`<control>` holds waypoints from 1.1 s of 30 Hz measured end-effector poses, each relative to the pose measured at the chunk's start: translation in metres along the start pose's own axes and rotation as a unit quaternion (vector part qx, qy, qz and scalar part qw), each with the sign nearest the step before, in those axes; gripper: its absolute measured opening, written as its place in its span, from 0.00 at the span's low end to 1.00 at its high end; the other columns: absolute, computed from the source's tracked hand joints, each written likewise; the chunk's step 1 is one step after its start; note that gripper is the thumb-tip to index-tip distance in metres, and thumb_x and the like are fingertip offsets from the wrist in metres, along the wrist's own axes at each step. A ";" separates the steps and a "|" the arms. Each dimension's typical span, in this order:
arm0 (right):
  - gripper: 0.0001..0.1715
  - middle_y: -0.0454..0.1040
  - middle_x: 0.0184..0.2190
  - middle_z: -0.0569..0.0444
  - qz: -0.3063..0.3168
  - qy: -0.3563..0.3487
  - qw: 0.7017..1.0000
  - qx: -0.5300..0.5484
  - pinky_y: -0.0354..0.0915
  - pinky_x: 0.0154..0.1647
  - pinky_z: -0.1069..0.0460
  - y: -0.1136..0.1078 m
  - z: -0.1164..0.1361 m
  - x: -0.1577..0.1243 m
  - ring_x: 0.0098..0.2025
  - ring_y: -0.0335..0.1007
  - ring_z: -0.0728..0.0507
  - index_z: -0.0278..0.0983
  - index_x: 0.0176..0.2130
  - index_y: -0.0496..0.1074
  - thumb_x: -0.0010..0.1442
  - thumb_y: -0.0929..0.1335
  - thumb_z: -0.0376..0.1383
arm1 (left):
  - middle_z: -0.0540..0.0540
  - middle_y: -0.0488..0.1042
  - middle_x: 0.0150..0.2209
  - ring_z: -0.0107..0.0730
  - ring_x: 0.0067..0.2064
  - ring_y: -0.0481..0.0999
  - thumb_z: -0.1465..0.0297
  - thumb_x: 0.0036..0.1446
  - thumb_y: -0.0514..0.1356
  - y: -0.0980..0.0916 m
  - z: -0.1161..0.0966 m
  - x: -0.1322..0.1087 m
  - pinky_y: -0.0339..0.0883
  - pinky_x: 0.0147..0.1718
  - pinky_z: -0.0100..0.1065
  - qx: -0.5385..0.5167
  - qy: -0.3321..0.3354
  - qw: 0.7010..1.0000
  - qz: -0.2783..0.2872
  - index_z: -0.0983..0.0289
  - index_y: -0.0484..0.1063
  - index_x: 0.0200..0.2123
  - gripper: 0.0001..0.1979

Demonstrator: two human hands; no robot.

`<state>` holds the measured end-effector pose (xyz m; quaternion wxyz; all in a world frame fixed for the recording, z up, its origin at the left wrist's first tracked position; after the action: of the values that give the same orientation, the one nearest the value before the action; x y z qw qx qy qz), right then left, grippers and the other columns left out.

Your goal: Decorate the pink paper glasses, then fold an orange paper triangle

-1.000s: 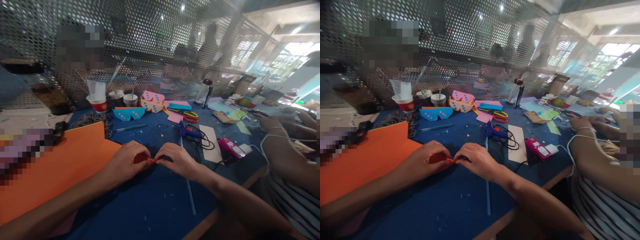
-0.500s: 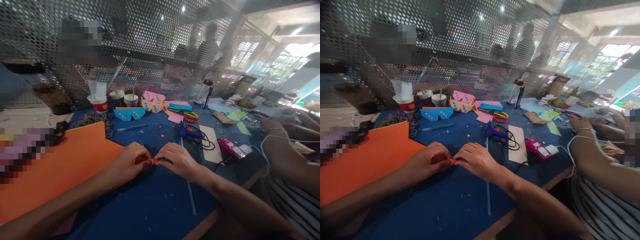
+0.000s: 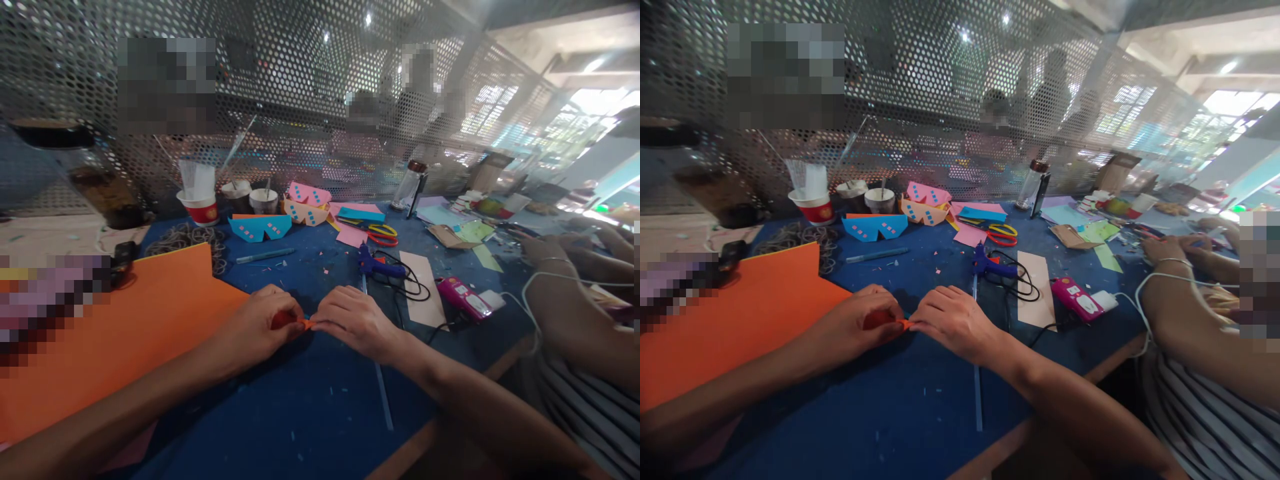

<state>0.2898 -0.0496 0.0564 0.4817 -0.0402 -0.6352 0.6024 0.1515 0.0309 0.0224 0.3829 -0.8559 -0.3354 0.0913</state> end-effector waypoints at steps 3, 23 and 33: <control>0.14 0.83 0.40 0.52 -0.004 -0.002 1.000 -0.004 0.68 0.44 0.49 -0.002 0.001 0.001 0.41 0.77 0.45 0.35 0.44 0.81 0.78 0.69 0.40 | 0.55 0.78 0.38 0.46 0.45 0.77 0.56 0.65 0.62 -0.001 0.000 0.000 0.72 0.45 0.45 0.002 0.007 1.000 -0.007 0.58 0.80 0.35 0.14; 0.15 0.82 0.40 0.52 0.040 -0.042 0.992 -0.114 0.63 0.40 0.48 0.004 0.000 -0.002 0.40 0.74 0.46 0.37 0.43 0.80 0.80 0.66 0.37 | 0.57 0.84 0.47 0.46 0.50 0.80 0.74 0.72 0.54 0.014 -0.023 -0.045 0.72 0.50 0.48 0.233 0.176 0.952 -0.091 0.60 0.81 0.47 0.14; 0.13 0.81 0.40 0.52 0.084 -0.039 0.988 -0.122 0.62 0.40 0.48 0.013 0.001 -0.004 0.41 0.73 0.45 0.36 0.43 0.79 0.79 0.65 0.31 | 0.59 0.85 0.50 0.45 0.49 0.81 0.66 0.78 0.53 0.017 -0.026 -0.071 0.69 0.52 0.45 0.262 0.199 0.936 -0.125 0.65 0.79 0.54 0.15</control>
<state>0.2847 -0.0496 0.0436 0.3959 -0.1284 -0.7168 0.5595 0.1164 -0.0384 0.0209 0.6611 -0.6768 -0.3207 -0.0450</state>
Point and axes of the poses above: each hand's wrist, its own x-axis towards the middle knuckle, its own y-axis out of the palm, z = x × y, the point moved 8 cm from there along x, towards the middle knuckle
